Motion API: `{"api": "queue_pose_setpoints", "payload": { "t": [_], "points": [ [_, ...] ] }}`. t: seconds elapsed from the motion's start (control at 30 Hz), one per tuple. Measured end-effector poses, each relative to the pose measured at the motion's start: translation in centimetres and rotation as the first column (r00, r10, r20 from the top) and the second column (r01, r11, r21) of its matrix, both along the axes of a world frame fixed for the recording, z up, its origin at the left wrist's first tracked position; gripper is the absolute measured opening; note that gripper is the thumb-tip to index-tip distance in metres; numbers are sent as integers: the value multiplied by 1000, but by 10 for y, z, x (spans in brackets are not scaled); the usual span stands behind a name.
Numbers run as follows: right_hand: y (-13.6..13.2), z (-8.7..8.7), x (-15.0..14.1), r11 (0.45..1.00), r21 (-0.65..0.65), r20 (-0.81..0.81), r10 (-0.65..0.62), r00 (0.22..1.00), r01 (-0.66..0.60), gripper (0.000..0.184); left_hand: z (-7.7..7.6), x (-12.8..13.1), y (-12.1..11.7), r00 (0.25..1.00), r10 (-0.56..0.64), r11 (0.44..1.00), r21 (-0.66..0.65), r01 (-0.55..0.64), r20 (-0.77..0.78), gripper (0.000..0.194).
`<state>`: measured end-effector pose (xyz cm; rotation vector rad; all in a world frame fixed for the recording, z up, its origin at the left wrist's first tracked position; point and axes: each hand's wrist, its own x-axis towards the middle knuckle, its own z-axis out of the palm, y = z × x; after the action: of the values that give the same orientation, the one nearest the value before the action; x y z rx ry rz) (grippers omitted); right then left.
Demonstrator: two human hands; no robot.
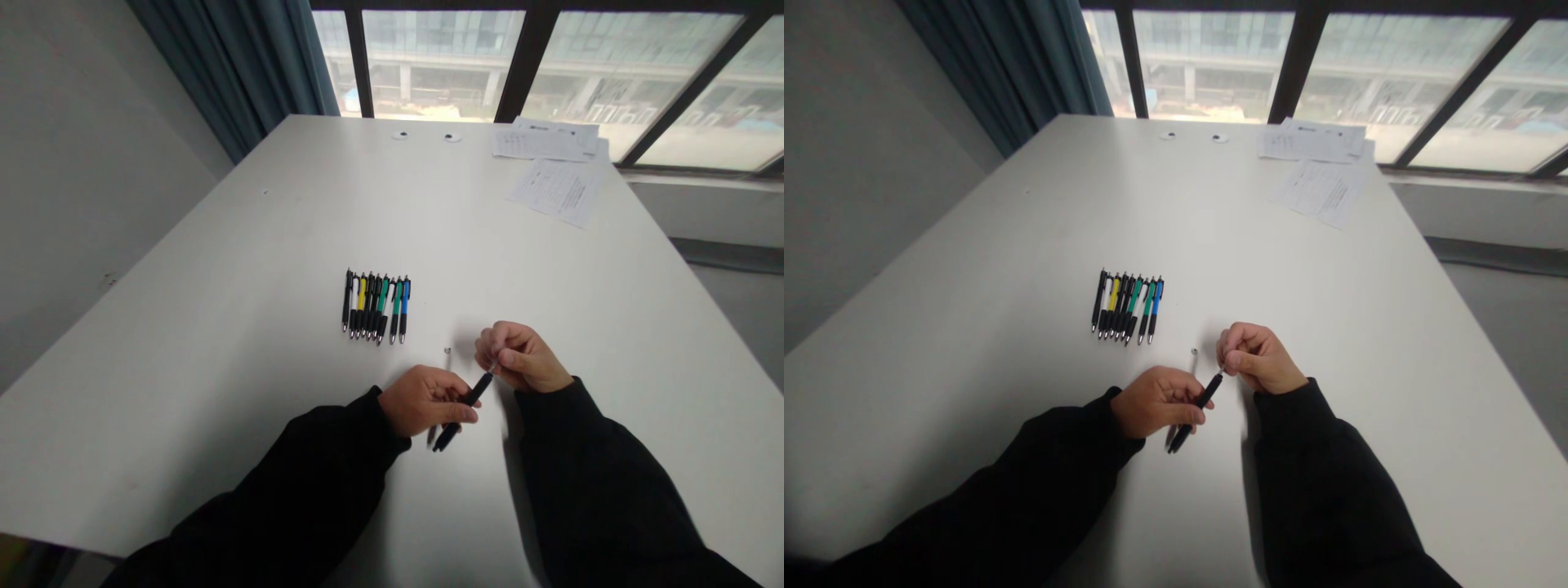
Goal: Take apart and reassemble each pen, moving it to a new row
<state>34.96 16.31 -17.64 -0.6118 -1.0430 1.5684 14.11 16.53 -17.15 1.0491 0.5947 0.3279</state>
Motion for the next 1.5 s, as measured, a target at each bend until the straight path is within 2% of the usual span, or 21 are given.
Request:
{"api": "queue_pose_setpoints", "payload": {
  "t": [0.27, 0.53, 0.73, 0.9, 0.97, 1.03, 1.1, 1.13, 1.17, 1.23, 1.3, 1.33, 1.4, 1.5],
  "points": [
    [0, -3, 1, 1000, -21, 22, -13, 1000, 13, 16, -5, 0, 0, 1000, 24, 1000, -8, -24, -17, 45],
    [-1, -8, 7, 998, -55, 161, -3, 987, 12, 16, -4, 1, 1, 999, 38, 999, -28, -38, -13, 45],
    [-2, -2, 6, 992, -102, 184, 97, 978, -79, 17, -2, 1, 1, 999, 41, 998, -48, -41, 5, 44],
    [-2, 3, 8, 984, -83, 167, 170, 971, -158, 23, -2, 0, 1, 999, 35, 999, -39, -35, -1, 44],
    [-1, 2, 9, 987, -64, 176, 153, 972, -144, 26, -1, 0, 1, 1000, 25, 999, -42, -25, -6, 45],
    [-1, 0, 6, 999, -27, 236, 30, 971, -24, 25, 1, 0, 1, 1000, 14, 999, -45, -14, -6, 45],
    [0, -1, 1, 985, 58, 410, -173, 895, 164, 22, 3, 1, 1, 1000, 8, 999, -46, -8, 1, 45],
    [0, -2, -2, 965, 128, 520, -262, 813, 229, 21, 3, 1, 1, 1000, 5, 999, -48, -4, 6, 45],
    [1, -2, -6, 948, 209, 622, -319, 715, 241, 22, 4, 2, 1, 1000, 5, 999, -49, -4, 11, 44],
    [2, -1, -14, 931, 331, 754, -358, 551, 151, 29, 5, 2, 2, 1000, -1, 999, -46, 2, 14, 42],
    [3, 0, -18, 923, 382, 800, -355, 484, 46, 23, 4, 3, 2, 1000, -7, 999, -33, 8, 7, 41],
    [3, 1, -19, 922, 386, 805, -348, 481, 21, 18, 4, 2, 2, 1000, -9, 1000, -28, 9, 2, 41],
    [4, 1, -16, 933, 356, 780, -325, 535, 48, 14, 3, 2, 2, 1000, -6, 1000, -26, 5, -9, 43],
    [4, 0, -7, 961, 155, 608, -275, 744, 228, 15, 2, 1, 2, 999, 13, 999, -40, -15, -33, 47]
  ]
}}
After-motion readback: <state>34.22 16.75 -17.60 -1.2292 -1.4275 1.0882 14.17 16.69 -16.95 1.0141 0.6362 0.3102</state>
